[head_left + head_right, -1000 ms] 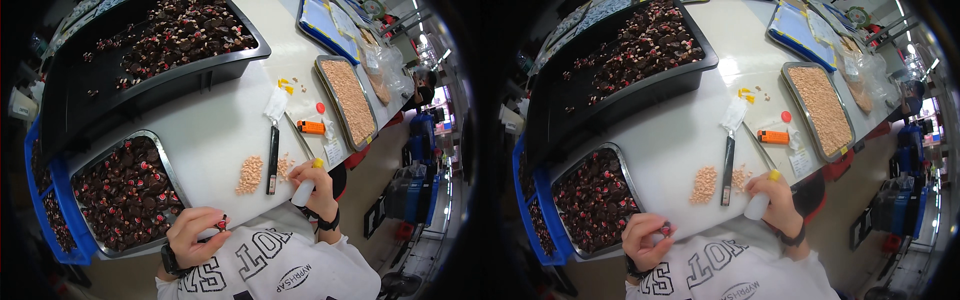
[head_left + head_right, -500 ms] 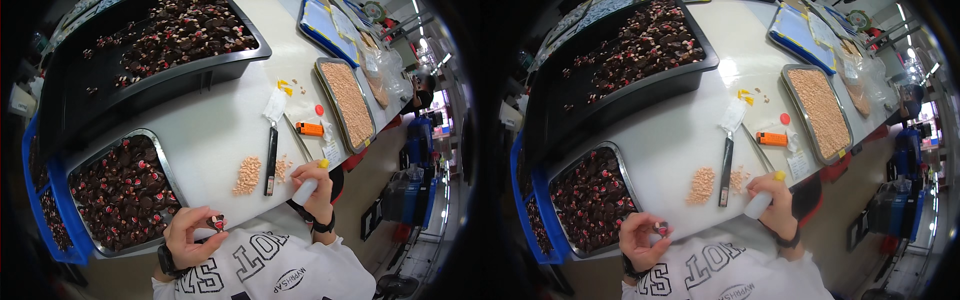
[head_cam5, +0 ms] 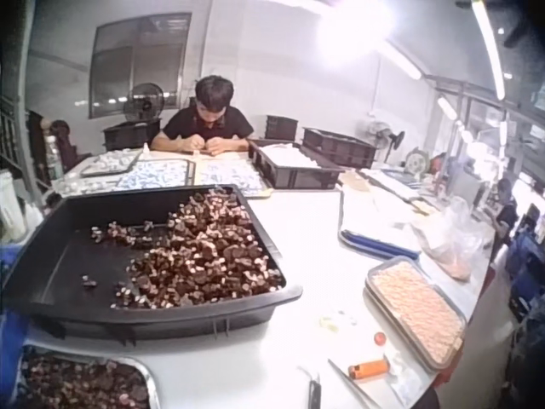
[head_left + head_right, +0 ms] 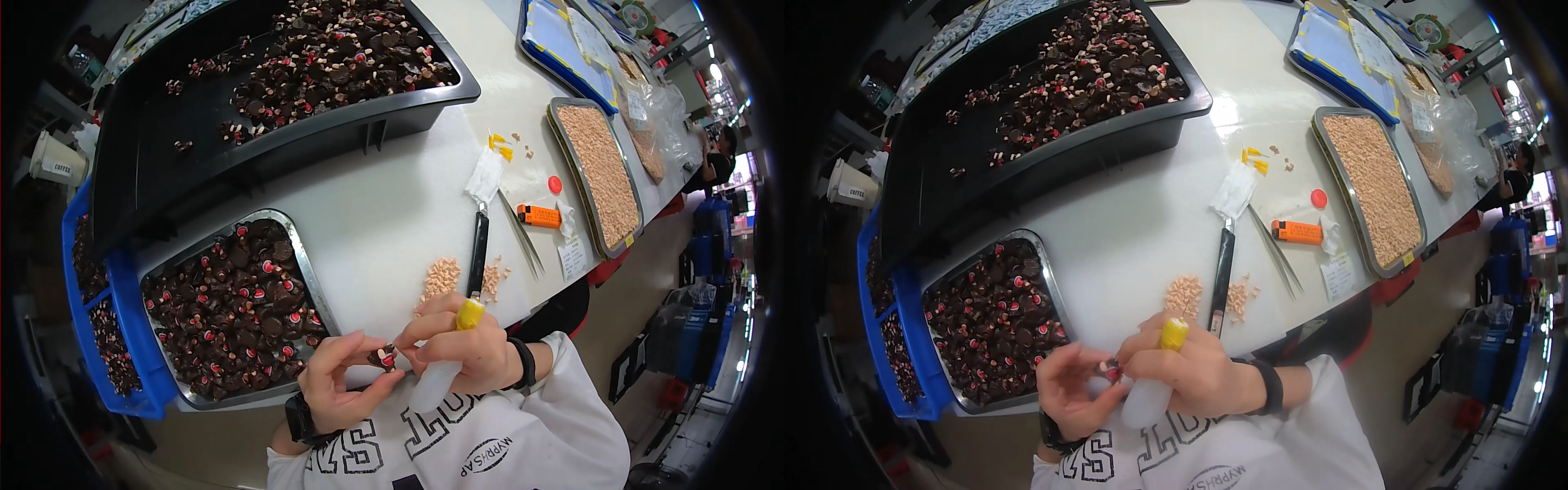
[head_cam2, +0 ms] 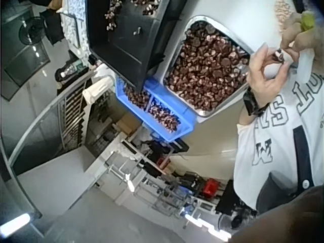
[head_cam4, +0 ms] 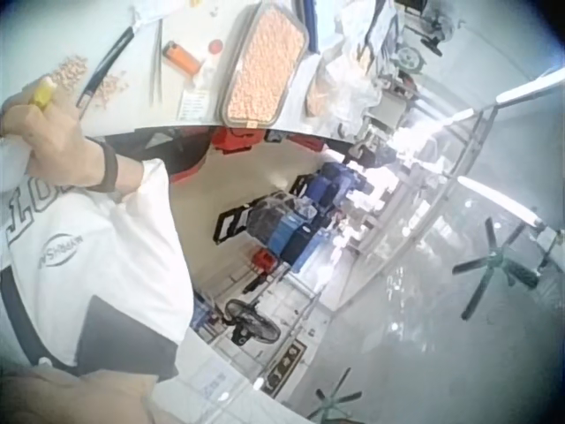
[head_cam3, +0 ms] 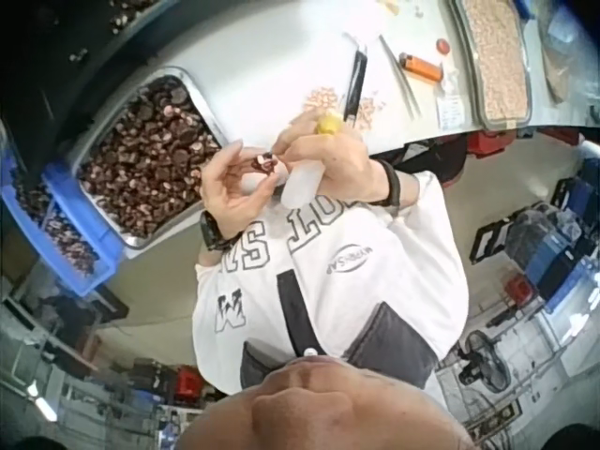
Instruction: The person decorates chocolate pieces by applying a small amount of white substance from a squeeze bottle onto the center of each piece. They then place a small red circular candy on top of the white substance. The finished chocolates are placed into a metal tray.
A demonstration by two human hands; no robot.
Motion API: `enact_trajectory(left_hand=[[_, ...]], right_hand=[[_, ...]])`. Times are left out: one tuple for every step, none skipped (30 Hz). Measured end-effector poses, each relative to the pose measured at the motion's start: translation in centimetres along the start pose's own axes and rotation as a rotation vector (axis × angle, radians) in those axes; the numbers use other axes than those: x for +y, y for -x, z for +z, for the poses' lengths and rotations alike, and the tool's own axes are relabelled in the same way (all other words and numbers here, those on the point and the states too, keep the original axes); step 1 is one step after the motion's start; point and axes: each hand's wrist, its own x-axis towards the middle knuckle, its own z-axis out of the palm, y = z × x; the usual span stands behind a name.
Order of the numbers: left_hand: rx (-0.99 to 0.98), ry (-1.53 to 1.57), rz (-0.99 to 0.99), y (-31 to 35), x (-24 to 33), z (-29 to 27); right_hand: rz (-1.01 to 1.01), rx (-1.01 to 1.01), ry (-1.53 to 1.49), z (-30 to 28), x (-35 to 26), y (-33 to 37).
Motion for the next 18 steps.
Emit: enact_trajectory(left_hand=[[0.014,-0.029,0.015,0.0,0.0,0.0],[0.028,-0.057,0.030,-0.1,0.0,0.1],[0.040,-0.085,0.046,-0.1,0.0,0.1],[0.015,-0.162,0.053,-0.3,0.3,0.0],[-0.012,-0.238,0.061,-0.6,0.6,-0.1],[-0.039,-0.314,0.069,-0.7,0.8,-0.2],[-0.026,-0.308,0.069,-0.7,0.8,-0.2],[-0.013,-0.301,0.068,-0.6,0.6,-0.1],[-0.001,-0.295,0.068,-0.6,0.5,0.0],[-0.002,-0.298,0.071,-0.6,0.5,0.0],[-0.004,-0.300,0.074,-0.7,0.5,0.0],[-0.006,-0.302,0.077,-0.8,0.4,0.1],[0.000,-0.290,0.061,-0.7,0.4,0.1],[0.006,-0.278,0.046,-0.6,0.4,0.2],[0.011,-0.265,0.030,-0.6,0.3,0.2],[0.117,-0.157,0.008,-0.6,0.3,0.6],[0.222,-0.048,-0.014,-0.7,0.3,1.4],[0.329,0.060,-0.034,-0.8,0.3,1.7]], right_hand=[[0.003,0.003,-0.002,0.1,0.1,0.1],[0.004,-0.006,0.006,0.0,0.1,0.1],[0.005,-0.014,0.014,0.0,0.2,0.0],[0.007,-0.022,0.023,-0.1,0.1,-0.1],[0.013,-0.034,0.014,-0.1,0.2,0.0],[0.021,-0.045,0.006,-0.1,0.2,0.3],[0.024,-0.058,-0.002,0.0,0.3,0.5],[0.072,-0.050,-0.009,0.1,0.3,0.7],[0.120,-0.043,-0.016,0.3,0.3,0.9],[0.167,-0.036,-0.021,0.4,0.3,1.0],[0.169,-0.027,-0.039,0.5,0.2,1.1],[0.172,-0.017,-0.058,0.5,0.2,1.2],[0.172,-0.009,-0.080,0.5,0.2,1.1],[0.162,-0.022,-0.112,0.3,0.3,0.9],[0.152,-0.033,-0.144,-0.1,0.4,0.7],[0.143,-0.046,-0.178,-0.3,0.5,0.5],[0.107,-0.038,-0.171,-0.4,0.4,0.2],[0.071,-0.030,-0.165,-0.4,0.4,0.0]])
